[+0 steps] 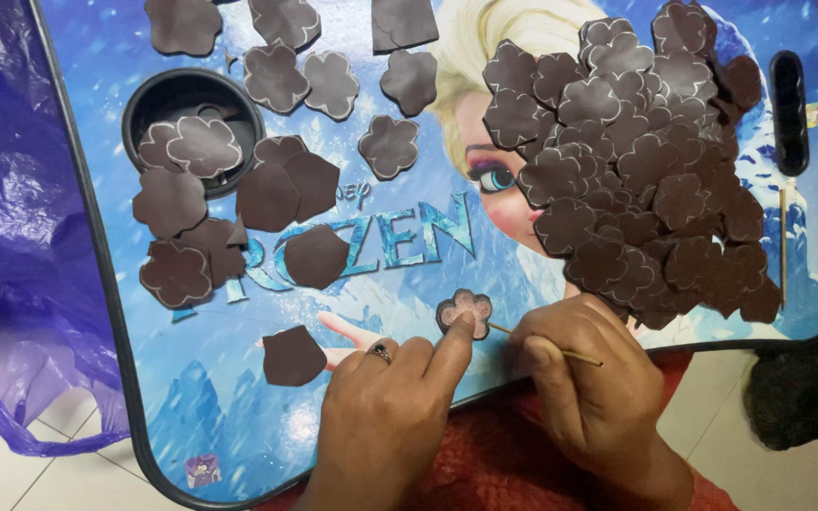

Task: The person uses a small pointed tool to trace or score the edges of flower-shaped paper cutouts on a Frozen-themed tray. They repeatedly pick up cutouts, trace their outlines, and place them back on the tray or into a small container.

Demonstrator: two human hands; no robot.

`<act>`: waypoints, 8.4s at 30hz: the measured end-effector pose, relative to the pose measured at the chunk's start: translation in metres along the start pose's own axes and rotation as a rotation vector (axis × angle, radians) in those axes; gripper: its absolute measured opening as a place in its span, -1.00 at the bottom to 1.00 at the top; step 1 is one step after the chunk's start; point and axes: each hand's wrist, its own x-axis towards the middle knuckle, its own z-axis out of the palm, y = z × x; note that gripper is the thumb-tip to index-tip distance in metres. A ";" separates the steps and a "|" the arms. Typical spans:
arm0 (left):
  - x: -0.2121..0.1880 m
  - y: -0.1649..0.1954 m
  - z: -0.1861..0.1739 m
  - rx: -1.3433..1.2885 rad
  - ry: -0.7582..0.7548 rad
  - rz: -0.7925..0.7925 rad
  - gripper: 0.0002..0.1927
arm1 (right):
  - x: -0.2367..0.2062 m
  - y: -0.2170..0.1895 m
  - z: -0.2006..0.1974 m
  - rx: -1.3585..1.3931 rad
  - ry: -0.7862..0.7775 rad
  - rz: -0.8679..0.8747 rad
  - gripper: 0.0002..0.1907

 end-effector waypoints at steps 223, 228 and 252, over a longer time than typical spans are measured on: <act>0.013 0.019 -0.002 0.022 0.196 -0.232 -0.68 | 0.024 0.009 0.002 -0.071 -0.069 0.047 -0.83; 0.015 0.022 -0.002 0.032 0.190 -0.232 -0.69 | 0.024 0.009 0.000 -0.120 -0.067 -0.026 -0.80; 0.017 0.027 0.012 0.075 0.173 -0.244 -0.68 | 0.019 0.031 -0.022 -0.043 -0.180 0.114 -0.54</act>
